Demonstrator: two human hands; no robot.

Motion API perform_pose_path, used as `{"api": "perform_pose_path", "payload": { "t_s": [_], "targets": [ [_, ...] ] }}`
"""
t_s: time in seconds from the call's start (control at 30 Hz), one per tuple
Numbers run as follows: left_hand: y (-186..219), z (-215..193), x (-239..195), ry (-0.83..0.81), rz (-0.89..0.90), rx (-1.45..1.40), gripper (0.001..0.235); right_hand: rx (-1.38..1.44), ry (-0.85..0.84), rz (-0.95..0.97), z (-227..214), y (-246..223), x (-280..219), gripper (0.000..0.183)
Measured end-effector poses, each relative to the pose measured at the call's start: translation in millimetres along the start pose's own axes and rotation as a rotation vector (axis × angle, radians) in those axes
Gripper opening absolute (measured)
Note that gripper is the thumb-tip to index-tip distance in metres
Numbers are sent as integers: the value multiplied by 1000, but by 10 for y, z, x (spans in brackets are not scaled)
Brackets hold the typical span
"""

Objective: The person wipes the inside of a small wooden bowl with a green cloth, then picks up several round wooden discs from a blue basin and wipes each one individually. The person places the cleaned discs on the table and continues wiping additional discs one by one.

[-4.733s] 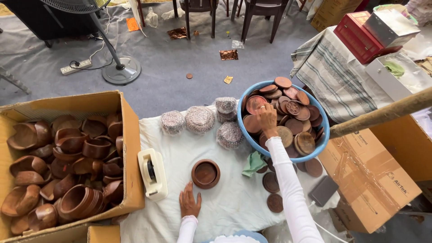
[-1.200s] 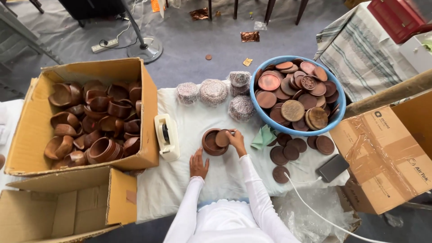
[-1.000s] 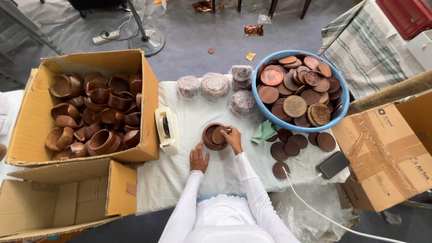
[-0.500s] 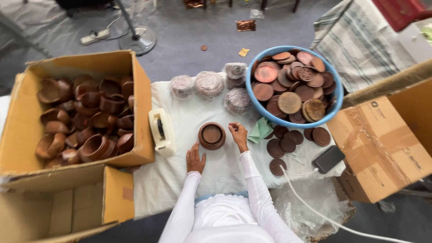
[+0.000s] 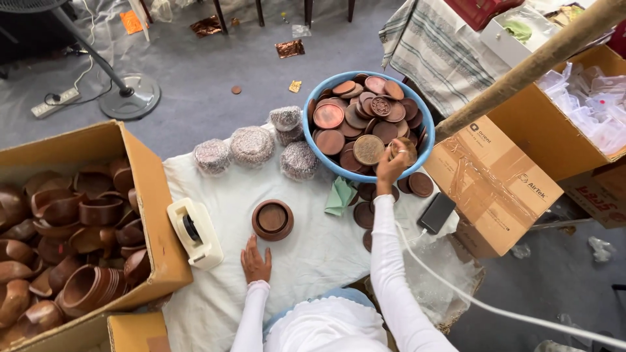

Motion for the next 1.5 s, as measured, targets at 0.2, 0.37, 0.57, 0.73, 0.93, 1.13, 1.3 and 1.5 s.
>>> {"api": "perform_pose_path", "payload": {
  "t_s": [0.2,0.37,0.57,0.73,0.93,1.13,1.3,1.5],
  "targets": [
    [15,-1,19,-3,-14,16,63,15,-54,290,304,1132,571,37],
    [45,-38,13,4,-16,28,64,-433,-470,471,906,1477,394,72],
    [42,-24,23,-4,-27,52,65,-599,-672,209,1608,884,35,88],
    [65,-65,13,2,-23,29,63,-402,-638,-27,1942,398,-171,90],
    [34,-29,5,26,-10,33,63,-214,-489,-14,1404,249,141,51],
    [18,-8,14,10,-20,41,65,-431,-137,97,356,768,289,56],
    [21,-5,26,4,-16,43,64,-288,-403,-75,463,505,123,68],
    [-5,12,-16,32,-12,22,64,-346,-532,-295,772,-3,-104,45]
  ]
}}
Point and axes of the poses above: each hand's wrist, its own x-axis towards the middle knuckle, its own z-axis out of the palm, y = z × x, the point moved 10 cm from there along x, towards the middle knuckle, and after that the axes turned 9 degrees about -y, right-handed, at the moved point
